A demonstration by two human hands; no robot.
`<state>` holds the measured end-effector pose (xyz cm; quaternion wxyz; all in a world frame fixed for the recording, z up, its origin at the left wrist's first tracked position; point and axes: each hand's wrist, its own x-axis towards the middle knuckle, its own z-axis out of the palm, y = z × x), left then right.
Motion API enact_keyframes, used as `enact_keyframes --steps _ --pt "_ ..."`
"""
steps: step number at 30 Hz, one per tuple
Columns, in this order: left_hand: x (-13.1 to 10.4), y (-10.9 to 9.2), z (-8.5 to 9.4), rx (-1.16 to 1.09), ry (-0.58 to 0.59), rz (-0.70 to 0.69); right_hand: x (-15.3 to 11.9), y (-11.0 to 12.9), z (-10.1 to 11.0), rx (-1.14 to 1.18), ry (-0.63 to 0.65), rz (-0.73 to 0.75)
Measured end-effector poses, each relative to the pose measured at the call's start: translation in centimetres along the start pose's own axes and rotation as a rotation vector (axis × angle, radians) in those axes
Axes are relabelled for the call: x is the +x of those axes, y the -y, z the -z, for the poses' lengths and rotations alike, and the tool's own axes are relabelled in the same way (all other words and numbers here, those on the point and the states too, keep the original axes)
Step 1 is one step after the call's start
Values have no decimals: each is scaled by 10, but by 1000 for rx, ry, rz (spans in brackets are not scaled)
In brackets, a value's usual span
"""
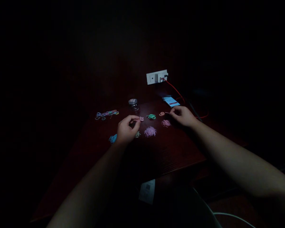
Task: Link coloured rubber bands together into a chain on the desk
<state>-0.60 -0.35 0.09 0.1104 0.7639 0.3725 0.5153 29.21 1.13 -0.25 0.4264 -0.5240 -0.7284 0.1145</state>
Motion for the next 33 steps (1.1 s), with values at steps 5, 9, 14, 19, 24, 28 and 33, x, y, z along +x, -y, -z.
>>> enact_keyframes --steps 5,9,14,19,24,28,33 --pt "0 -6 0 13 19 -38 -13 -12 -1 9 61 -83" --pt "1 -8 2 29 16 -38 -12 -5 -9 104 205 -113" --pt "1 -5 2 46 32 -41 -12 -4 -10 135 213 -114" --pt "2 -2 2 71 18 -21 -11 -6 -11 68 154 -77" --pt "1 -1 2 87 19 -9 -10 3 -22 -199 107 -29" --pt "6 3 9 151 -4 -21 -9 12 -31 -400 168 -20" --pt "17 40 43 234 -253 69 -11 17 -33 -498 202 12"
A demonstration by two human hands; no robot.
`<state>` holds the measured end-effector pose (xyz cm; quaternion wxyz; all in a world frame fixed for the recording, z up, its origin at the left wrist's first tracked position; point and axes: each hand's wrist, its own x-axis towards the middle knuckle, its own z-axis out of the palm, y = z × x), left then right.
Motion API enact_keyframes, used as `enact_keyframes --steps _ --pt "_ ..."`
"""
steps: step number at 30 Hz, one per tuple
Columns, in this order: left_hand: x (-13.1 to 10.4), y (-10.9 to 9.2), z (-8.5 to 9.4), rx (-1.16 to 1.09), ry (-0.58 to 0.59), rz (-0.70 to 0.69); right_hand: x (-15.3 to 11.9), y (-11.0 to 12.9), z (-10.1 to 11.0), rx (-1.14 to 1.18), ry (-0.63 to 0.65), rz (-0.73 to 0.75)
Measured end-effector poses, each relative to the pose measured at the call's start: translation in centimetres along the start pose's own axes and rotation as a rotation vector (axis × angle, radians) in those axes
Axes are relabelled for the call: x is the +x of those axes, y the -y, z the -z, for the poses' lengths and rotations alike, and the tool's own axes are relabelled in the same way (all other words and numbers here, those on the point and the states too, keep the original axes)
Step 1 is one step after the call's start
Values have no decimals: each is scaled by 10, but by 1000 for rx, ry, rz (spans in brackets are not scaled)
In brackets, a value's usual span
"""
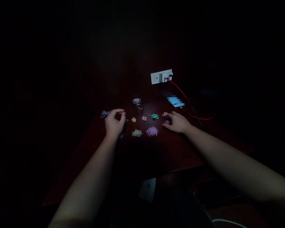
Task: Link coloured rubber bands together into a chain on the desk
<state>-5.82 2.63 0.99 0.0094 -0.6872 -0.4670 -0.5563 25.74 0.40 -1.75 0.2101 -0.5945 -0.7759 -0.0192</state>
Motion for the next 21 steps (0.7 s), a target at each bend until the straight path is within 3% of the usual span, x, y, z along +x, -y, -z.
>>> enact_keyframes --steps 4,7,9,11,15,21 --pt "4 60 27 95 -222 302 -2 -1 1 -28 13 22" --pt "-2 94 39 237 -53 515 1 -5 0 -4 24 21" --pt "-3 106 38 314 84 602 4 -8 -2 33 32 9" --pt "-1 110 31 380 192 596 6 -11 -4 85 28 -2" --pt "10 110 11 538 440 445 10 -16 -5 178 7 -21" --pt "24 118 -4 611 511 346 13 -18 -3 261 10 -67"
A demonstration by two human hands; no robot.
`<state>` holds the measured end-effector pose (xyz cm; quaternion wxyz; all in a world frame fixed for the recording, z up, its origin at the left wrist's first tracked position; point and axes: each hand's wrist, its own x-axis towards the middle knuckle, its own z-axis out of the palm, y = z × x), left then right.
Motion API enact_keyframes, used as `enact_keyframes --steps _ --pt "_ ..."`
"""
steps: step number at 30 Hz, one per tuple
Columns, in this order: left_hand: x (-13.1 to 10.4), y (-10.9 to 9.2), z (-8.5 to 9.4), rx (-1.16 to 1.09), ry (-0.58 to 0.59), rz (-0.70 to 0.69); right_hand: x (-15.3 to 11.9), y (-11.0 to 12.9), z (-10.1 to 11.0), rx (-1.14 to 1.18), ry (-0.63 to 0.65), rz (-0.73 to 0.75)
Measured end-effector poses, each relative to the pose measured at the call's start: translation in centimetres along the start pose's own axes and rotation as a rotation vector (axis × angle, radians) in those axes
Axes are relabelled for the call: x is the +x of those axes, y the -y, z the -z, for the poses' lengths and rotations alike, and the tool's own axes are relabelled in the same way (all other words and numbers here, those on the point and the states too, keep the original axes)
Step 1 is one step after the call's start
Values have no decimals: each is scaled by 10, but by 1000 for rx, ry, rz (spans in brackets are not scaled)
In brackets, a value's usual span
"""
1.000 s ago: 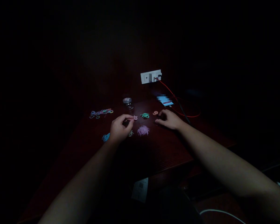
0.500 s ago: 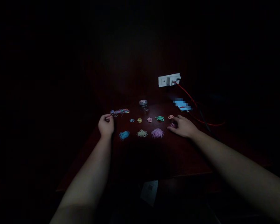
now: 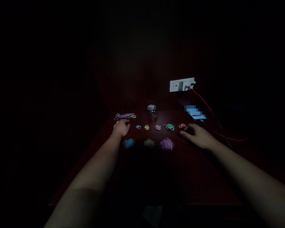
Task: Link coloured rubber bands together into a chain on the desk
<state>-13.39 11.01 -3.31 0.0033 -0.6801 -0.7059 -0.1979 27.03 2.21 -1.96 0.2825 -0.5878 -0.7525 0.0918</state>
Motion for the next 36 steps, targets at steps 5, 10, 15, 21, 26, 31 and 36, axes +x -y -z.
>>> enact_keyframes --steps 5,10,15,21,26,31,36 --pt "4 2 -3 -28 -30 -5 1 -1 2 33 2 -9" --pt "-4 3 3 -229 -99 -4 1 -2 4 74 -20 -29" --pt "-23 -12 17 -492 -246 -60 -2 6 6 14 -110 29" --pt "-57 -67 32 -647 -371 -222 -14 61 5 -34 -184 282" --pt "-83 -121 47 -720 -382 -376 -2 115 -4 87 -247 312" --pt "-99 -148 50 -726 -466 -490 12 115 -20 348 -377 345" --pt "-104 -146 38 -685 -478 -665 8 102 -29 438 -338 464"
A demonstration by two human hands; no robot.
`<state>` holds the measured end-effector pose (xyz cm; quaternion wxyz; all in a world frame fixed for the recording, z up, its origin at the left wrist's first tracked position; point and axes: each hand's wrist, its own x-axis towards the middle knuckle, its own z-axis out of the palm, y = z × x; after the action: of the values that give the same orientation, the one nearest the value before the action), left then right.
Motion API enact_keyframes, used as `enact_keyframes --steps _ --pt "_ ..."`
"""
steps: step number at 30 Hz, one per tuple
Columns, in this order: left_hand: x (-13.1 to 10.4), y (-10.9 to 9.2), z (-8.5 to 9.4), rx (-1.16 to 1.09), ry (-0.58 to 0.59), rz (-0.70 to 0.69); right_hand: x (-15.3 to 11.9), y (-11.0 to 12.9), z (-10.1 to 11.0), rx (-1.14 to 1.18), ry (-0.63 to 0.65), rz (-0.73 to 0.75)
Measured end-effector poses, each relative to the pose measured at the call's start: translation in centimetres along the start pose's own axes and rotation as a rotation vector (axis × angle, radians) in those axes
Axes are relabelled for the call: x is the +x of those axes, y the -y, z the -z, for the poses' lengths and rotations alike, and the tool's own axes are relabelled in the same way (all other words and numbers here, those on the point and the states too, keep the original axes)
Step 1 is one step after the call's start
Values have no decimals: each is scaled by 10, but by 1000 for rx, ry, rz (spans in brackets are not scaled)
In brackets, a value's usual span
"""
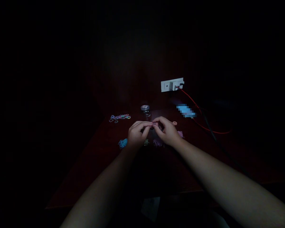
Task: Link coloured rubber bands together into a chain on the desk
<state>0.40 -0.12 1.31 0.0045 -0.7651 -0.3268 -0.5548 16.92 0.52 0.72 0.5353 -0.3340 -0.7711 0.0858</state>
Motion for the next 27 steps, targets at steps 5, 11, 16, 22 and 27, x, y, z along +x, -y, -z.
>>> enact_keyframes --steps 5,11,16,22,27 --pt "-1 3 1 -16 9 -28 1 1 3 10 -3 9" --pt "-1 4 3 18 32 -16 1 1 6 -20 19 9" --pt "-3 6 5 84 63 72 2 2 8 -48 24 11" --pt "-2 6 4 56 73 63 1 4 10 -47 51 22" --pt "-2 7 4 45 77 62 0 4 11 -47 80 18"
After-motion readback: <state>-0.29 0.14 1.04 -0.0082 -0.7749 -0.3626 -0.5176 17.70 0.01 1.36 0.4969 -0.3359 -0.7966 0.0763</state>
